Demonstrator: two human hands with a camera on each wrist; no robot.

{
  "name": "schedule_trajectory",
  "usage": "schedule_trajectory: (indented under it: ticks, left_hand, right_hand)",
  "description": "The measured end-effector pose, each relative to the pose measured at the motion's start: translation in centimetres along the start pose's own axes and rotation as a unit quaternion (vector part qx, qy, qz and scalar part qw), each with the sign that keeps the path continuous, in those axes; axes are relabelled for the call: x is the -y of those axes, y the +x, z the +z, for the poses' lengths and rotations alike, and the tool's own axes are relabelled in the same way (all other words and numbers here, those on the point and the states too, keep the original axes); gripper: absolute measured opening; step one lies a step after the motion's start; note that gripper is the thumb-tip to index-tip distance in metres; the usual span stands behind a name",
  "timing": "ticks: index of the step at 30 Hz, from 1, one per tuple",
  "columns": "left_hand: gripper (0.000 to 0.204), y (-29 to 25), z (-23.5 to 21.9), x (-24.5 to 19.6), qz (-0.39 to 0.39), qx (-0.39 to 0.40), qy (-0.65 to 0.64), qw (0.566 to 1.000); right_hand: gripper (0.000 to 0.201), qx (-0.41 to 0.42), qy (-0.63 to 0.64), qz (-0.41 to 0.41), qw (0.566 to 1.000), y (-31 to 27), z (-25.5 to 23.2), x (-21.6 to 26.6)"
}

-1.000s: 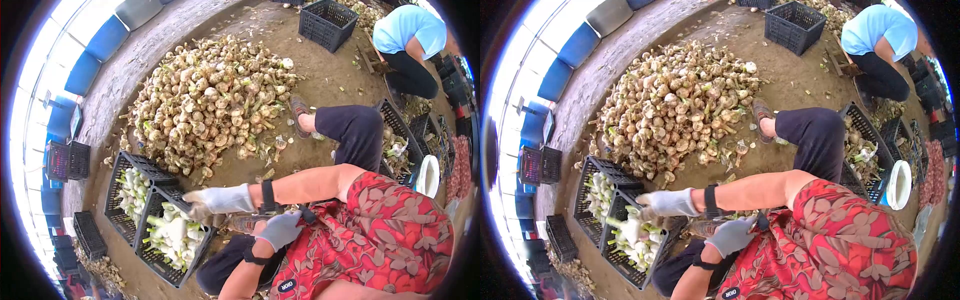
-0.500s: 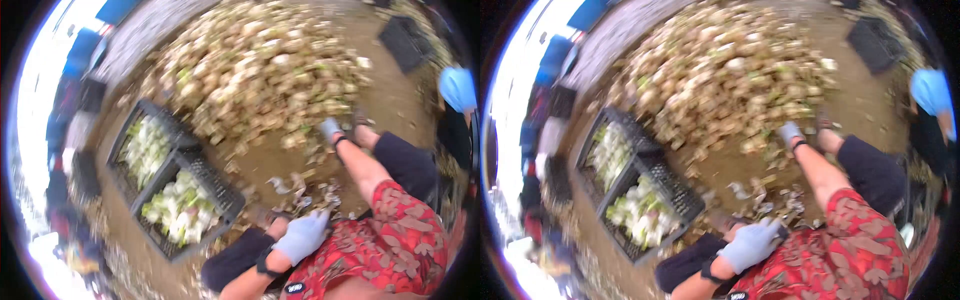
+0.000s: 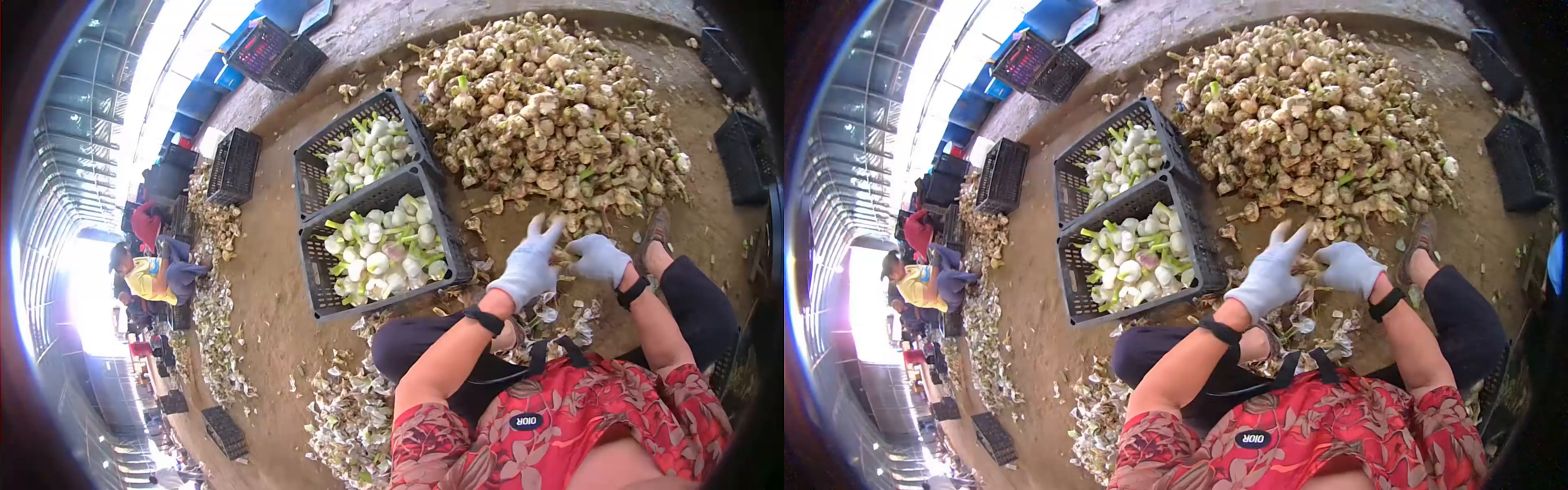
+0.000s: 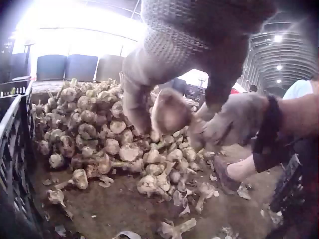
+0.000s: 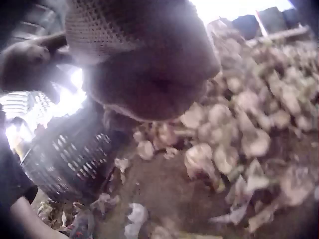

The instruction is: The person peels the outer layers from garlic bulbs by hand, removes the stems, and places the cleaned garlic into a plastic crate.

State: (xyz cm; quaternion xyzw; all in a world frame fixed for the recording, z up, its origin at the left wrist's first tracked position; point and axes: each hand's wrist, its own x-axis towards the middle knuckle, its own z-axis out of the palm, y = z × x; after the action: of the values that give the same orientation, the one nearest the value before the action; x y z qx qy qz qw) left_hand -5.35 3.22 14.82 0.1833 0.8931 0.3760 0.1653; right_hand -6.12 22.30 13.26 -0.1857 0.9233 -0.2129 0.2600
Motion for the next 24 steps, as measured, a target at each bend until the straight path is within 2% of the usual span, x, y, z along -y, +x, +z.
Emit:
schedule_trajectory:
  ticks: [3,4,5,7,9,10,11,13,14,17,18,21,22,23,24]
  left_hand:
    - [0.060,-1.7,0.4,0.6,0.089,-0.064,-0.107,0.988]
    - [0.045,-2.4,1.2,0.3,0.032,-0.080,-0.253,0.964]
    - [0.039,-3.2,0.4,-1.8,-0.120,-0.020,-0.431,0.894]
    - [0.041,-4.3,2.3,-2.1,-0.112,-0.093,-0.560,0.816]
    - [0.048,-5.0,3.8,-3.8,-0.068,-0.157,-0.549,0.818]
    - [0.051,-5.8,4.1,-5.6,-0.038,-0.169,-0.555,0.814]
    - [0.052,-6.8,3.5,-7.5,-0.032,-0.164,-0.494,0.853]
    - [0.054,-7.0,5.9,-5.5,0.041,-0.219,-0.326,0.919]
    - [0.056,-7.3,5.8,-5.7,0.094,-0.270,-0.143,0.948]
    - [0.056,-8.6,5.6,-7.3,0.016,-0.243,-0.356,0.902]
    - [0.055,-8.6,5.9,-6.5,0.025,-0.251,-0.346,0.904]
    - [0.055,-8.8,5.7,-7.0,0.029,-0.247,-0.426,0.870]
    - [0.058,-8.9,5.4,-7.1,-0.025,-0.223,-0.469,0.854]
    - [0.060,-8.5,5.2,-6.3,-0.067,-0.242,-0.498,0.830]
    - [0.059,-8.5,5.3,-5.9,-0.027,-0.261,-0.503,0.823]
  right_hand:
    - [0.040,-0.039,0.168,0.008,0.985,-3.8,-2.4,1.3]
    - [0.051,-0.121,0.323,-0.012,0.939,-4.6,-1.6,0.7]
    - [0.055,-0.182,0.467,-0.044,0.864,-5.2,-1.3,0.5]
    - [0.052,-0.299,0.552,-0.087,0.774,-6.0,-0.9,1.9]
    - [0.044,-0.232,0.585,-0.055,0.775,-4.9,1.8,1.7]
    - [0.041,-0.235,0.539,-0.042,0.808,-5.5,1.7,3.0]
    - [0.038,-0.233,0.493,-0.027,0.838,-6.1,1.7,4.1]
    - [0.038,-0.145,0.615,-0.037,0.775,-7.4,1.2,4.9]
    - [0.041,-0.150,0.598,-0.044,0.786,-7.4,1.6,4.8]
    - [0.042,-0.144,0.580,-0.081,0.798,-8.2,1.5,5.0]
    - [0.039,-0.115,0.580,-0.045,0.805,-8.0,1.8,4.6]
    - [0.041,-0.063,0.607,-0.058,0.790,-8.6,1.0,4.4]
    - [0.037,-0.082,0.633,-0.082,0.766,-8.6,1.4,4.7]
    - [0.035,-0.088,0.628,-0.105,0.766,-8.6,1.5,4.4]
    - [0.035,-0.101,0.647,-0.105,0.748,-8.2,2.2,4.6]
